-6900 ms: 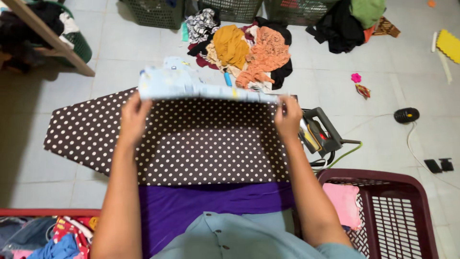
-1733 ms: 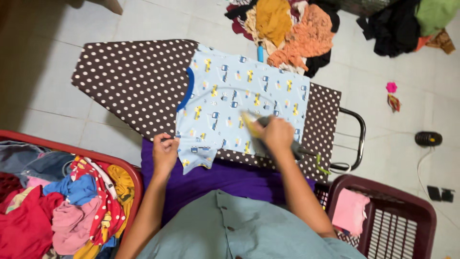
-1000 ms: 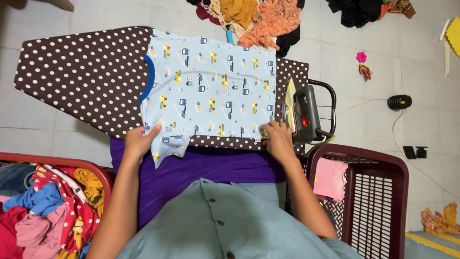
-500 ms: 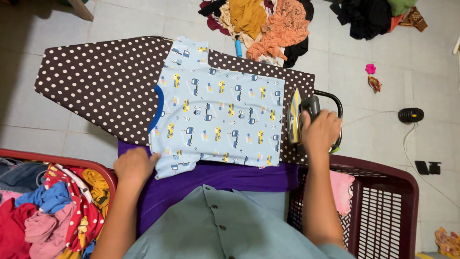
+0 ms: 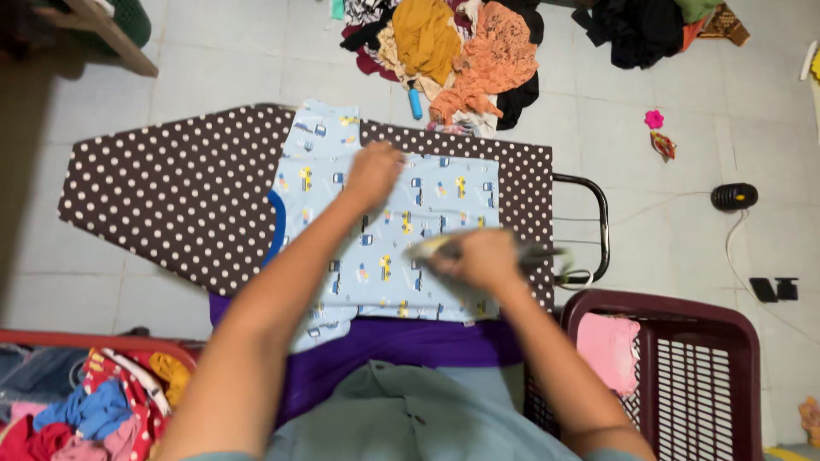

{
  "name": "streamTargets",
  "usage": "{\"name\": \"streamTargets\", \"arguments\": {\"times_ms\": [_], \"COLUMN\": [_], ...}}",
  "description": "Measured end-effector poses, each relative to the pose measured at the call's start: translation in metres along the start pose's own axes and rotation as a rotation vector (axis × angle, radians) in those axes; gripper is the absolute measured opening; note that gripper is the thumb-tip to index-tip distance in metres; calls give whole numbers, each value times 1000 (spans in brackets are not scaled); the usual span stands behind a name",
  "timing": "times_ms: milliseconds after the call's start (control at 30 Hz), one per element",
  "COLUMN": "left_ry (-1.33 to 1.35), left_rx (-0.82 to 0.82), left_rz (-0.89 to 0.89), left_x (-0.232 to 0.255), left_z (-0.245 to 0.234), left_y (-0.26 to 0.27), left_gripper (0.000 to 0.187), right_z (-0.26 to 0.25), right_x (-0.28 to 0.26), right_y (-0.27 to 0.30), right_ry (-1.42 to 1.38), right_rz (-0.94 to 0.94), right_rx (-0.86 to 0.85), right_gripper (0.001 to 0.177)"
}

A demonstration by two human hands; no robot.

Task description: The person irons a pink shirt and a blue patterned shirt on a polka-dotted ironing board, then folds each and places them into a maroon laundry basket. The person uses a steam iron and handles the garments by hand.

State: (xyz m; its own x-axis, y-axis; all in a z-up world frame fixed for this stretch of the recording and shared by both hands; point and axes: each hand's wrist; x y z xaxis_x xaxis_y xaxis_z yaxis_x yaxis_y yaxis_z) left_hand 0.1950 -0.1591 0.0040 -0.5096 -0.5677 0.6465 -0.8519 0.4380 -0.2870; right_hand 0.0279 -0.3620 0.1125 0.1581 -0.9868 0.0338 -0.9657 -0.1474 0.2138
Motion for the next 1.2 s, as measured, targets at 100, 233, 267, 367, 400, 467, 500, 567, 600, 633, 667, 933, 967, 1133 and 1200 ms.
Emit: {"name": "streamTargets", "arguments": {"times_ms": [100,233,267,367,400,467,500,567,600,633,667,933,967,1133,1200], "left_ry": [-39,-9,30,116,144,178,194,230,243,201,153,-98,-113,-192,-184], "left_rx": [-87,-32,-127,-230,-233,-246,-252,-270,-270,-306,-344,-365,-350,-388,-437], "left_rz": [-17,145,122,110,113,136,146,78,43,41,44,83,102,80,19], "left_x": [9,15,13,7,6,5,4,2,-1,-3,-9,-49,-52,-57,-62], "left_z": [44,85,89,90,90,86,81,67,54,39,21,-48,-47,-42,-49], "left_y": [-35,-60,-65,-76,-78,-80,-79,-82,-84,-81,-79,-52,-54,-47,-45], "left_gripper": [30,36,29,22,22,25,26,28,29,33,36,37,36,34,37], "right_z": [23,39,38,28,25,24,25,25,22,18,15,15,17,13,7], "right_x": [-24,0,7,18,21,30,37,64,82,99,110,63,51,70,87], "right_y": [-5,-24,-29,-32,-33,-38,-44,-73,-92,-105,-113,-75,-75,-130,-152], "right_ry": [79,-42,-26,27,45,11,-7,25,46,67,69,66,124,58,135], "right_rz": [-173,66,171,69,-33,-12,-2,147,229,310,318,-228,-349,165,306], "right_rx": [178,215,188,50,-8,110,169,220,192,164,168,199,352,152,199], "right_gripper": [54,52,54,57,58,54,53,55,58,61,58,49,50,58,62]}}
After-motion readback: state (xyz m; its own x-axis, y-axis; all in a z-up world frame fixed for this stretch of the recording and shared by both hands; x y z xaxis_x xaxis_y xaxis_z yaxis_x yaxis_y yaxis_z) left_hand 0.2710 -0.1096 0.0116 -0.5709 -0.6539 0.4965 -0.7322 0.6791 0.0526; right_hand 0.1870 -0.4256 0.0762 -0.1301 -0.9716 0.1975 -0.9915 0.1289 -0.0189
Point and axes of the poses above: each hand's wrist, its own y-axis away from the middle knuckle, its own z-axis out of the palm, x = y × z, and after that the axes turned 11 degrees about y, right-handed
